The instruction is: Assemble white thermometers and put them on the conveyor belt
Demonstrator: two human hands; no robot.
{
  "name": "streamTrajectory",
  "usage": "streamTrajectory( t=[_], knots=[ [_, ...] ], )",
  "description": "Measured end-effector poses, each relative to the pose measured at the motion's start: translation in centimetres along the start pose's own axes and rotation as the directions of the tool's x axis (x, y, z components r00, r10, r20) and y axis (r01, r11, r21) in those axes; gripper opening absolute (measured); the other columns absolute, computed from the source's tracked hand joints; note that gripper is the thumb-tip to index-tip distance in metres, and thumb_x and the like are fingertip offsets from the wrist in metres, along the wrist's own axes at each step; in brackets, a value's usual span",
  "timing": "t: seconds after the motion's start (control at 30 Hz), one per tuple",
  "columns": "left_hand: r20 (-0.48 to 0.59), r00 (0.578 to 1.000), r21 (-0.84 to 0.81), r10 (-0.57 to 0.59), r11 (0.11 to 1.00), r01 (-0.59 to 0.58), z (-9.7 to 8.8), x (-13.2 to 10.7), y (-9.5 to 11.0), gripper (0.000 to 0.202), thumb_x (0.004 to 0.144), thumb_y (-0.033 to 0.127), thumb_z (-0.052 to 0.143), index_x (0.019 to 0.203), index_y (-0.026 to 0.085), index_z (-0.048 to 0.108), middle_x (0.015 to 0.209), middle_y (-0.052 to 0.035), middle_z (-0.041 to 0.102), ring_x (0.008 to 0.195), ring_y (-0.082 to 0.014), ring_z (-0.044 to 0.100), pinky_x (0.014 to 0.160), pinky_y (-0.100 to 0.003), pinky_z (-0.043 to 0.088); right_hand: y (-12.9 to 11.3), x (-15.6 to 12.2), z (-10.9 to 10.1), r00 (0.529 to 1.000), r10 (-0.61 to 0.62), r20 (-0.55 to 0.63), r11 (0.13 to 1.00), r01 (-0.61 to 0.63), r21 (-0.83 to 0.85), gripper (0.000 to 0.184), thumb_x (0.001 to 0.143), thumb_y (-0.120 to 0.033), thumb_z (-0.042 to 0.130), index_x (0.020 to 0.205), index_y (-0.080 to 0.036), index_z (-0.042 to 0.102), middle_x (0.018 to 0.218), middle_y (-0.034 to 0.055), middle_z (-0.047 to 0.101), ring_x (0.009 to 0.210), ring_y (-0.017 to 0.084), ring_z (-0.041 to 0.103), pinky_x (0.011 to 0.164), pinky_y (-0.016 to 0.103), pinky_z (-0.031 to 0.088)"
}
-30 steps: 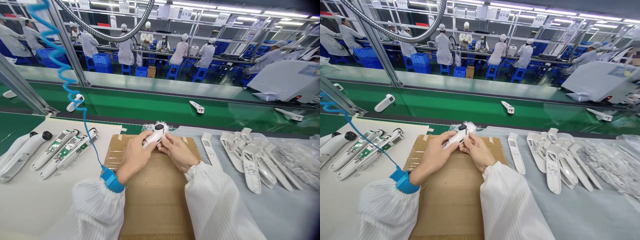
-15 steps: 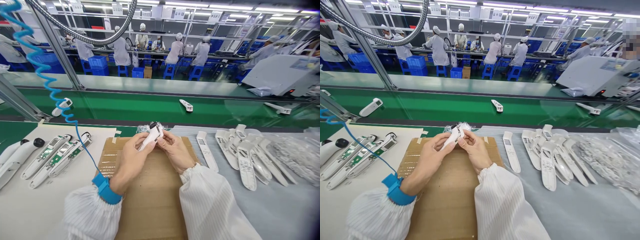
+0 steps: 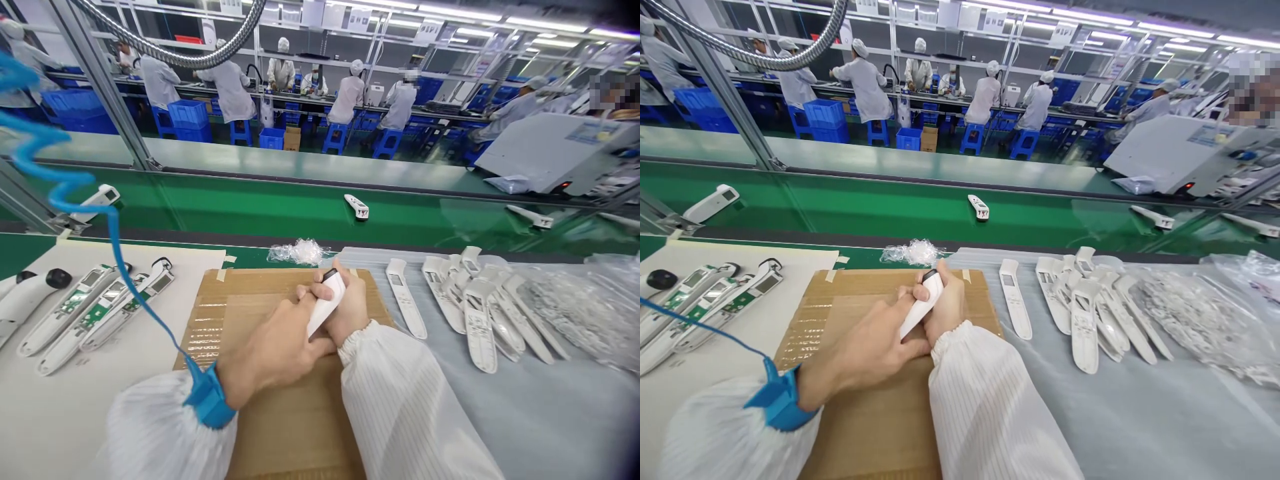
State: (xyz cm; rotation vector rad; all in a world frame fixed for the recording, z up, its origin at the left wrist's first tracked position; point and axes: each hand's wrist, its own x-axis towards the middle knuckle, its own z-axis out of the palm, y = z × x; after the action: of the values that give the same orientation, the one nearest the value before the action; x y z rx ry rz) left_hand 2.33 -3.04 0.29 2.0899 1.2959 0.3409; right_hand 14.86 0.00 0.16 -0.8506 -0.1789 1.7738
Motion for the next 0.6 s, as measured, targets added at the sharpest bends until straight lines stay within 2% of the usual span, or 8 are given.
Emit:
streamTrajectory(
  t=[0.07, 0.13, 0.23, 0.27, 0.33, 0.4, 0.5, 0.6],
  knots=[
    [-0.018, 0.999, -0.068, -0.049, 0.997, 0.048, -1.0, 0.2, -0.8, 0.039, 0.083, 0.053, 0.062, 0.113, 0.029, 0.063, 0.096, -0.0039, 0.069, 0.081, -0.0255, 0.065, 0.065, -0.031, 0.046, -0.2, 0.1, -0.3, 0.994, 0.027, 0.103, 0.999, -0.022, -0.046, 0.047, 0.091, -0.058, 0.046, 0.065, -0.02, 0.054, 0.044, -0.0033, 0.042, 0.058, 0.019, 0.058, 0.07, 0.036, 0.053],
    [-0.134, 0.986, -0.1, -0.102, 0.991, 0.089, -1.8, 0.5, -1.8, 0.034, 0.083, 0.055, 0.063, 0.105, 0.029, 0.066, 0.093, -0.0017, 0.07, 0.083, -0.0248, 0.066, 0.068, -0.032, 0.047, -0.3, 0.1, -0.6, 0.965, 0.019, 0.262, 0.99, 0.018, -0.139, 0.04, 0.089, -0.058, 0.054, 0.081, -0.02, 0.061, 0.069, 0.0007, 0.062, 0.081, 0.02, 0.065, 0.081, 0.036, 0.053],
    [-0.4, 0.915, -0.098, -0.051, 0.995, 0.013, -1.9, 0.7, -2.3, 0.057, 0.078, 0.055, 0.07, 0.126, 0.027, 0.055, 0.119, -0.0036, 0.066, 0.107, -0.0272, 0.062, 0.088, -0.036, 0.047, 0.2, 0.0, -0.7, 0.915, -0.016, 0.402, 0.956, 0.132, -0.262, 0.036, 0.084, -0.055, 0.064, 0.098, -0.021, 0.064, 0.108, 0.0057, 0.067, 0.107, 0.023, 0.061, 0.094, 0.038, 0.049],
    [-0.465, 0.885, -0.07, -0.007, 0.997, -0.029, -1.7, 0.7, -2.1, 0.062, 0.08, 0.054, 0.069, 0.132, 0.027, 0.049, 0.128, -0.0044, 0.062, 0.114, -0.0272, 0.058, 0.093, -0.037, 0.045, 0.5, -0.1, -0.6, 0.917, -0.043, 0.396, 0.947, 0.164, -0.276, 0.036, 0.083, -0.053, 0.066, 0.099, -0.022, 0.064, 0.111, 0.0067, 0.066, 0.11, 0.024, 0.06, 0.095, 0.039, 0.049],
    [-0.531, 0.844, -0.002, 0.068, 0.997, -0.082, -1.2, 0.6, -1.3, 0.052, 0.09, 0.049, 0.058, 0.135, 0.027, 0.045, 0.135, -0.004, 0.057, 0.12, -0.0257, 0.055, 0.099, -0.039, 0.043, 1.3, -0.3, -0.4, 0.933, -0.109, 0.343, 0.934, 0.214, -0.286, 0.033, 0.08, -0.051, 0.069, 0.096, -0.022, 0.065, 0.109, 0.0081, 0.067, 0.111, 0.026, 0.059, 0.093, 0.039, 0.05],
    [-0.555, 0.822, 0.052, 0.126, 0.992, -0.116, -0.7, 0.5, -0.3, 0.035, 0.098, 0.041, 0.044, 0.129, 0.025, 0.052, 0.131, -0.0047, 0.059, 0.118, -0.0241, 0.055, 0.099, -0.038, 0.043, 2.0, -0.5, -0.1, 0.94, -0.175, 0.293, 0.922, 0.261, -0.287, 0.031, 0.077, -0.05, 0.07, 0.088, -0.022, 0.065, 0.104, 0.0088, 0.068, 0.112, 0.027, 0.058, 0.09, 0.04, 0.052],
    [-0.597, 0.78, 0.086, 0.186, 0.982, -0.168, -0.3, 0.4, 0.7, 0.03, 0.099, 0.034, 0.042, 0.121, 0.02, 0.057, 0.124, -0.0083, 0.062, 0.116, -0.0241, 0.057, 0.099, -0.037, 0.044, 2.5, -0.7, 0.3, 0.942, -0.181, 0.281, 0.921, 0.263, -0.287, 0.034, 0.072, -0.054, 0.072, 0.082, -0.023, 0.063, 0.101, 0.0086, 0.068, 0.112, 0.028, 0.058, 0.087, 0.041, 0.054],
    [-0.577, 0.801, 0.044, 0.161, 0.985, -0.166, -0.5, 0.5, 0.2, 0.03, 0.098, 0.036, 0.045, 0.122, 0.022, 0.056, 0.125, -0.0075, 0.062, 0.115, -0.0245, 0.058, 0.098, -0.037, 0.044, 2.5, -0.3, 0.2, 0.949, -0.156, 0.273, 0.944, 0.225, -0.243, 0.037, 0.072, -0.055, 0.074, 0.084, -0.022, 0.063, 0.1, 0.0081, 0.069, 0.11, 0.028, 0.06, 0.088, 0.041, 0.054]
  ],
)
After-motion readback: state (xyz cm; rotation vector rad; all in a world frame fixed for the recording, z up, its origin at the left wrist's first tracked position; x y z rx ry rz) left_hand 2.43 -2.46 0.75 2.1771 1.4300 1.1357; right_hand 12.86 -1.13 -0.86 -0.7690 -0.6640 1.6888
